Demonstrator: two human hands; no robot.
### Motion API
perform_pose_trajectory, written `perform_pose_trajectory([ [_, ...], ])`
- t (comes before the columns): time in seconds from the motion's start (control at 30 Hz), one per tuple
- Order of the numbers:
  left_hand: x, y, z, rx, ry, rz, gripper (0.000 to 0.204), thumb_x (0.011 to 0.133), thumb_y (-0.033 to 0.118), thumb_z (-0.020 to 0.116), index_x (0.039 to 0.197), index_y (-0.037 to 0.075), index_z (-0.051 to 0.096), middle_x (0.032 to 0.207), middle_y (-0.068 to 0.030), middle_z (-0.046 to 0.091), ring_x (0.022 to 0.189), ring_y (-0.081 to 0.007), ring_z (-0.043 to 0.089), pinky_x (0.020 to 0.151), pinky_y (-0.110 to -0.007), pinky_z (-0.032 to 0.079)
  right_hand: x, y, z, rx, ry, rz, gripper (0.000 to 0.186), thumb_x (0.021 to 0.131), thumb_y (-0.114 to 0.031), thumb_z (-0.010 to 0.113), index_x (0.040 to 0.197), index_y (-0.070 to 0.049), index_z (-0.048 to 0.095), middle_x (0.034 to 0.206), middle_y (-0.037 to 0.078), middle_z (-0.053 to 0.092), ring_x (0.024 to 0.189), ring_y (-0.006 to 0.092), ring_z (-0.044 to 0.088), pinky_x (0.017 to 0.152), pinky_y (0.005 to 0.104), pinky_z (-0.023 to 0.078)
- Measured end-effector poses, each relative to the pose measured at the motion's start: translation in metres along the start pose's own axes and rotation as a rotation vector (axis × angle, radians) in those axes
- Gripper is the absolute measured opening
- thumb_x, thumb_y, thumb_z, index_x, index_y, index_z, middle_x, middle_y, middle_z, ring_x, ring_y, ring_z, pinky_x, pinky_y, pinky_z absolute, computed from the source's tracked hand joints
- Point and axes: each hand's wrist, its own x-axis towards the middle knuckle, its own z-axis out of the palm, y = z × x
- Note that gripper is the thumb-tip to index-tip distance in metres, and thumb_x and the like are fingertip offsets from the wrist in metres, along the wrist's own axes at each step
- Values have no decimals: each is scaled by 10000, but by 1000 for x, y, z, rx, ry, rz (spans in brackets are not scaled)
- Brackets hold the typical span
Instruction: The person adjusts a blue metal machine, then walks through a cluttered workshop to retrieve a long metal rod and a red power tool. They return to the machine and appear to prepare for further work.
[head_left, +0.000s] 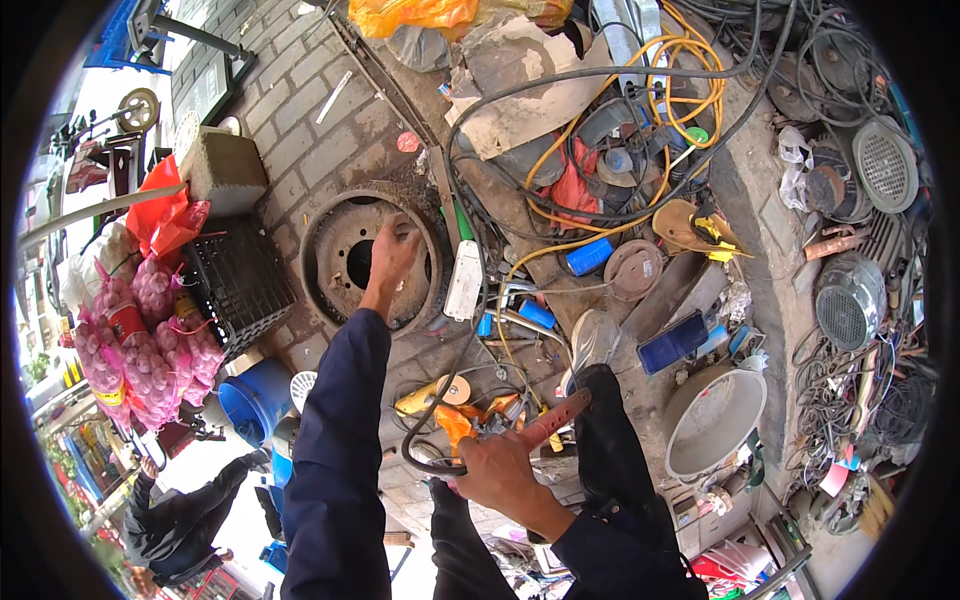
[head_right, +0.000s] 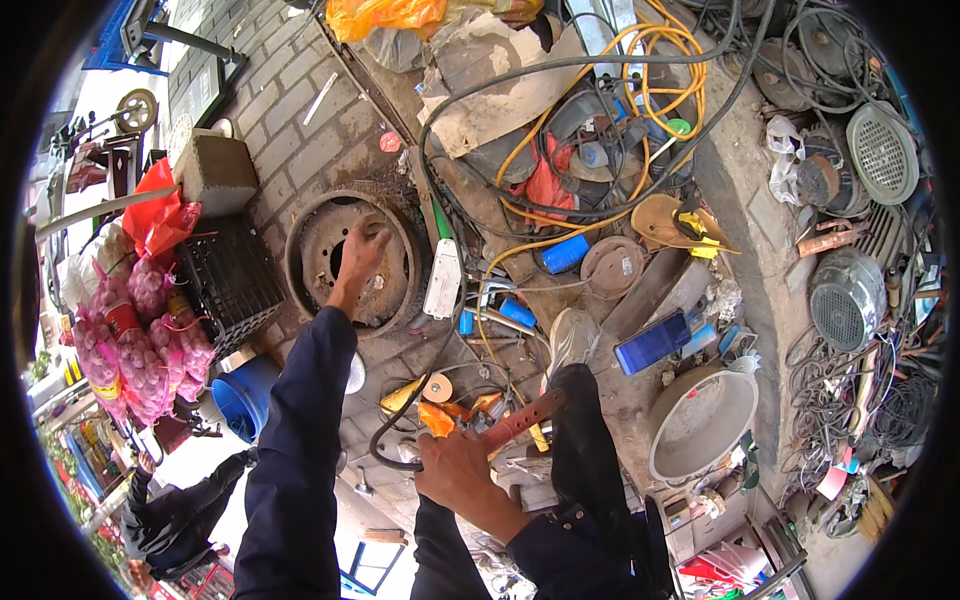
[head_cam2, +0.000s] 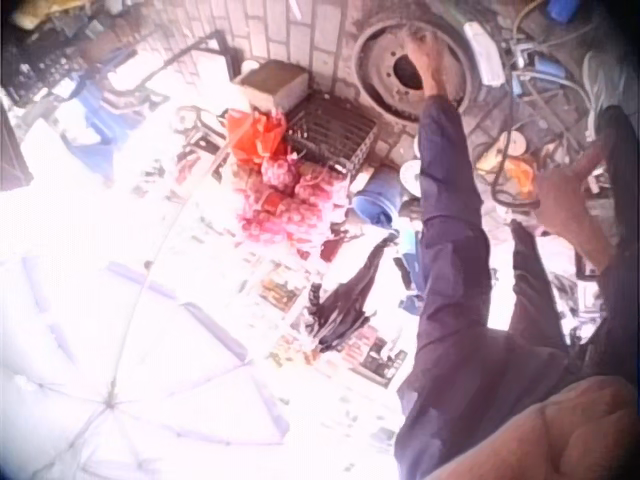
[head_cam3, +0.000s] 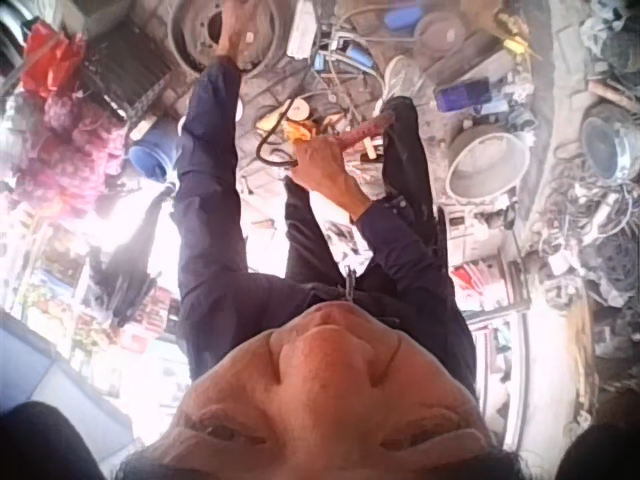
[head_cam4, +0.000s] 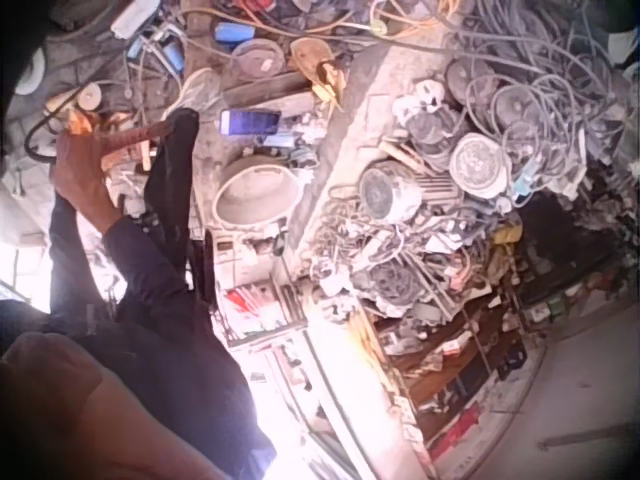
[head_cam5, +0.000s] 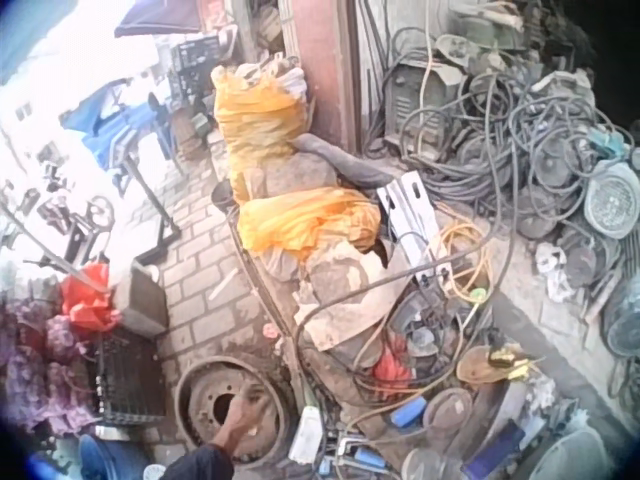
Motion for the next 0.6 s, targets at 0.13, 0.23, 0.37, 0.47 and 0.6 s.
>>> perform_pose_trajectory([
  [0.13, 80, 60, 64, -40, 12, 35, 747, 850, 144, 753, 1477, -58, 403, 1373, -278, 604, 1217, -381, 638, 1041, -421, 503, 3, -5, -8, 34, 30, -66, 168, 711, -159, 705, 841, -54, 687, 702, 162, 697, 742, 354, 715, 754, 474, 503],
  [0.23, 110, 64, 95, -8, 103, 25, 824, 781, 81, 765, 1496, -47, 376, 1404, -278, 568, 1262, -375, 610, 1062, -414, 490, -2, -4, -13, 93, 80, -117, 202, 730, -198, 722, 859, -51, 672, 695, 148, 691, 733, 336, 716, 705, 463, 510],
  [0.37, 131, 43, 116, -138, 116, 37, 891, 691, 19, 789, 1494, -27, 405, 1359, -230, 600, 1240, -344, 614, 1058, -401, 490, -3, -4, -11, 154, 113, -154, 227, 823, -268, 683, 865, -45, 674, 733, 115, 688, 739, 320, 701, 746, 450, 493],
  [0.47, 144, 30, 120, -81, 157, -32, 927, 651, 16, 841, 1478, -25, 423, 1345, -207, 607, 1233, -313, 615, 1068, -367, 478, -1, -1, -4, 192, 93, -138, 226, 698, -152, 714, 892, -52, 655, 688, 130, 685, 731, 333, 713, 760, 452, 486],
  [0.6, 164, 27, 136, -109, 270, 199, 815, 726, 153, 906, 1389, -6, 459, 1287, -211, 613, 1191, -330, 623, 1034, -367, 474, 13, 22, -2, 225, 160, -116, 233, 711, -191, 703, 884, -40, 661, 733, 131, 686, 779, 337, 709, 764, 477, 493],
])
